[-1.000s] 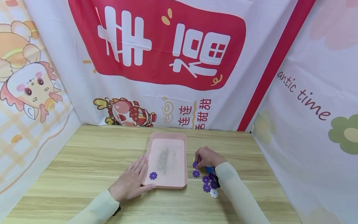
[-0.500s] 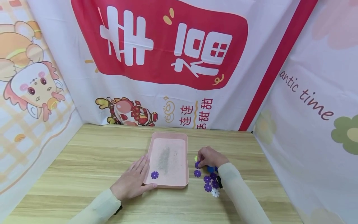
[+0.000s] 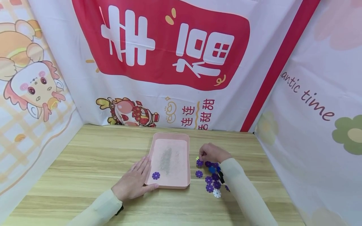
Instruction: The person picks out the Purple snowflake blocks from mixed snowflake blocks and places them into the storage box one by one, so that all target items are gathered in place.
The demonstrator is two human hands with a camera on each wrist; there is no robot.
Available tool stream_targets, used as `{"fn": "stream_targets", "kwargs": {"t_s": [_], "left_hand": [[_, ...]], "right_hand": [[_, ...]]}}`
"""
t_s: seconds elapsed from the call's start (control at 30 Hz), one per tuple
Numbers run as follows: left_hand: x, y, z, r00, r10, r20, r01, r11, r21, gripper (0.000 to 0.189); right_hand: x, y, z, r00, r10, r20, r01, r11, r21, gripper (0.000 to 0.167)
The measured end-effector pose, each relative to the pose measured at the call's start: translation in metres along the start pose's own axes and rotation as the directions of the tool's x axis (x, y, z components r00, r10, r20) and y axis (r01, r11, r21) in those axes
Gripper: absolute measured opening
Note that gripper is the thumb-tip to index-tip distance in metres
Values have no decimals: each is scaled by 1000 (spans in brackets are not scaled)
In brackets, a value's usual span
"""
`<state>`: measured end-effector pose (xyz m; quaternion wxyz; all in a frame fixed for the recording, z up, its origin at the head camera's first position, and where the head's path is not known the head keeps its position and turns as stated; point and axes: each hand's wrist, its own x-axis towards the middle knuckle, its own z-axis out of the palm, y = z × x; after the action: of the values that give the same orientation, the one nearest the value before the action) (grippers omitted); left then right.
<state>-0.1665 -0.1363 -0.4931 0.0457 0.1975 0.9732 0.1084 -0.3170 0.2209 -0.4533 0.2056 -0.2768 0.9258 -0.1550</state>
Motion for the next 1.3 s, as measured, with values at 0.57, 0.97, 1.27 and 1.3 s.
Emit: {"fn": "stream_targets", "kwargs": {"t_s": [0.57,0.97,1.27,1.3], "left_hand": [[0,2,4,1000,-4,22,4,1000,7,108],[0,5,3,1000,0,12,0,1000,24,109],[-3,3,-2,1000,1,6,-1,1000,8,109],[-3,3,-2,1000,0,6,0,1000,12,108]], "right_hand": [[32,-56,-31,996,-84,-11,83,993,-90,13],[78,-105,3,985,-171,-34,165,978,-131,12],[99,-127,29,989,-148,20,147,988,44,14],[101,-129,31,989,-148,18,147,989,26,13]]}}
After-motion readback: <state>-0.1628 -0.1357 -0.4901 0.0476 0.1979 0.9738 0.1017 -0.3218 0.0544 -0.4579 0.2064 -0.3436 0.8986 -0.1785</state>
